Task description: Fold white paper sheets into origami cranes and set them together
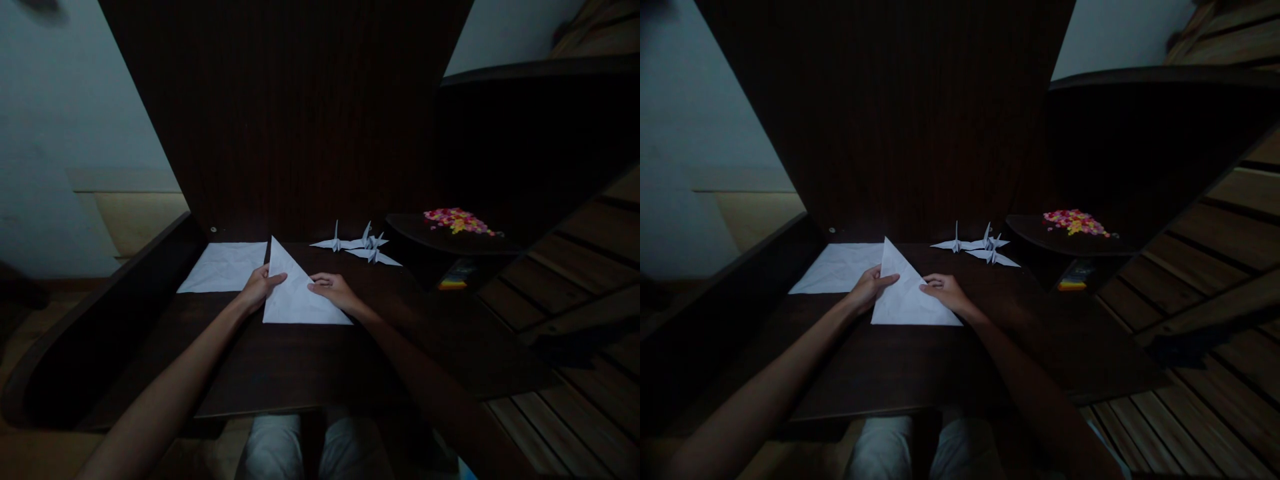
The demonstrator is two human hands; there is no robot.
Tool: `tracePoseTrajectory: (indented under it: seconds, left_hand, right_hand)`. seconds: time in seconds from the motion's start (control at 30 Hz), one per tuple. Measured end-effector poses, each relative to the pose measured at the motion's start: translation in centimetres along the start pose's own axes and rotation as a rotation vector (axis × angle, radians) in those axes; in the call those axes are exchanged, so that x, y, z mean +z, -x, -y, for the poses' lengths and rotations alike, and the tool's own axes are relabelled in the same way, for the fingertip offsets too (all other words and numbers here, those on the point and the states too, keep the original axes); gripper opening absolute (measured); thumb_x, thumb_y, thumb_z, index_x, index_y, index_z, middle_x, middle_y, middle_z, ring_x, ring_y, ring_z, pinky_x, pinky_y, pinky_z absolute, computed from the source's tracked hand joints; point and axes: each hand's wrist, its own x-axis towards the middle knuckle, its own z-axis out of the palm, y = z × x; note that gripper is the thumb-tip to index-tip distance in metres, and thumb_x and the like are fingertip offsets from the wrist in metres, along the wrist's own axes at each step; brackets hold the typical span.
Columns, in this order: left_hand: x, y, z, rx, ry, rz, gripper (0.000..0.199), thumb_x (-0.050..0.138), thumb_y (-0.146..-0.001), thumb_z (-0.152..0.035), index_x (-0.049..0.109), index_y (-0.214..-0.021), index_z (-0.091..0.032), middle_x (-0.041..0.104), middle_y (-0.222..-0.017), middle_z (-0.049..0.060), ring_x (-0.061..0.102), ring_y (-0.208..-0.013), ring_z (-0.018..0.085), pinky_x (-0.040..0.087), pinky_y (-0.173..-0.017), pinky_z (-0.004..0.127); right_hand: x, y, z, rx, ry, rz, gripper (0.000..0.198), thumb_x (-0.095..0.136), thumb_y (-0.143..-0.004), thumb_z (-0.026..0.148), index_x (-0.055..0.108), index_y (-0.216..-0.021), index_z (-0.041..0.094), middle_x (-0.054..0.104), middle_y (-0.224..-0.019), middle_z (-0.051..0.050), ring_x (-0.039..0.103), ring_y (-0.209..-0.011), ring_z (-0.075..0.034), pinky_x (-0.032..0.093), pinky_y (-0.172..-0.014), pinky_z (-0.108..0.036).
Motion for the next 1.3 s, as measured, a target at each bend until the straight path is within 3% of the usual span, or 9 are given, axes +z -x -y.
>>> tracePoseTrajectory:
  seconds: [0.13,0.3,0.5,0.7,0.83,0.97,1.17,1.3]
  left_hand:
    - [0.1,-0.2,0.7,-0.028,-0.006,0.063,0.038,0.077,-0.060,-0.036,0.061,-0.085,-0.013,0.071,-0.077,0.009,0.068,-0.071,0.024,0.053,-0.064,0.032]
    - [0.3,-0.5,1.3,-0.005,0.027,0.054,0.042,0.076,-0.063,-0.040,0.062,-0.091,-0.012,0.072,-0.078,0.008,0.068,-0.071,0.022,0.053,-0.064,0.030]
    - [-0.1,-0.3,1.3,-0.011,-0.059,-0.015,0.050,0.080,-0.057,-0.027,0.059,-0.101,-0.014,0.072,-0.073,0.006,0.068,-0.065,0.022,0.054,-0.062,0.032]
    - [-0.5,-0.7,1.2,0.082,-0.072,-0.150,0.051,0.080,-0.056,-0.031,0.061,-0.099,-0.014,0.071,-0.071,0.004,0.068,-0.067,0.021,0.054,-0.063,0.030]
    - [-0.8,-1.0,1.3,0.084,-0.061,-0.212,0.057,0.081,-0.054,-0.033,0.060,-0.103,-0.014,0.072,-0.077,0.007,0.069,-0.070,0.023,0.054,-0.062,0.031]
    - [-0.9,-1.1,1.3,0.059,-0.033,-0.216,0.066,0.081,-0.055,-0.028,0.054,-0.114,-0.014,0.073,-0.082,0.009,0.069,-0.074,0.023,0.055,-0.064,0.032]
    - [-0.6,-1.1,1.2,0.101,-0.038,-0.200,0.086,0.078,-0.061,-0.021,0.034,-0.135,-0.021,0.072,-0.083,0.006,0.069,-0.071,0.020,0.055,-0.067,0.031]
    - [-0.5,-1.0,1.2,0.118,-0.066,-0.162,0.083,0.078,-0.061,-0.023,0.038,-0.133,-0.019,0.072,-0.084,0.007,0.069,-0.075,0.021,0.055,-0.069,0.032]
  right_hand:
    - [-0.1,0.0,0.1,0.019,0.002,-0.004,0.031,0.071,-0.064,0.044,0.067,-0.073,0.014,0.068,-0.072,-0.004,0.063,-0.066,-0.017,0.047,-0.061,-0.028]
    - [-0.5,-0.1,0.2,0.019,0.002,-0.051,0.032,0.071,-0.063,0.044,0.066,-0.073,0.014,0.068,-0.073,-0.005,0.062,-0.066,-0.018,0.047,-0.062,-0.029]
    - [-0.7,-0.2,0.1,0.011,0.020,-0.151,0.029,0.070,-0.064,0.041,0.067,-0.076,0.014,0.070,-0.074,-0.005,0.064,-0.067,-0.018,0.047,-0.062,-0.029]
    - [-1.1,-0.3,-0.1,0.045,-0.070,-0.076,0.038,0.070,-0.066,0.036,0.065,-0.098,0.015,0.070,-0.069,-0.002,0.063,-0.063,-0.016,0.048,-0.061,-0.027]
    - [-1.8,-0.5,-0.2,0.056,-0.072,-0.047,0.035,0.072,-0.064,0.033,0.067,-0.094,0.015,0.069,-0.071,-0.002,0.063,-0.065,-0.016,0.048,-0.065,-0.028]
    - [-2.2,-0.5,0.1,0.085,-0.097,-0.023,0.034,0.073,-0.062,0.031,0.067,-0.092,0.015,0.069,-0.074,-0.002,0.063,-0.066,-0.015,0.047,-0.066,-0.027]
    - [-2.5,-0.3,0.4,0.087,-0.151,0.008,0.038,0.074,-0.061,0.028,0.067,-0.097,0.016,0.070,-0.076,-0.002,0.063,-0.067,-0.014,0.045,-0.066,-0.026]
    - [-2.6,-0.2,0.5,0.104,-0.186,0.027,0.042,0.075,-0.060,0.026,0.066,-0.100,0.015,0.069,-0.073,-0.001,0.062,-0.064,-0.013,0.045,-0.063,-0.024]
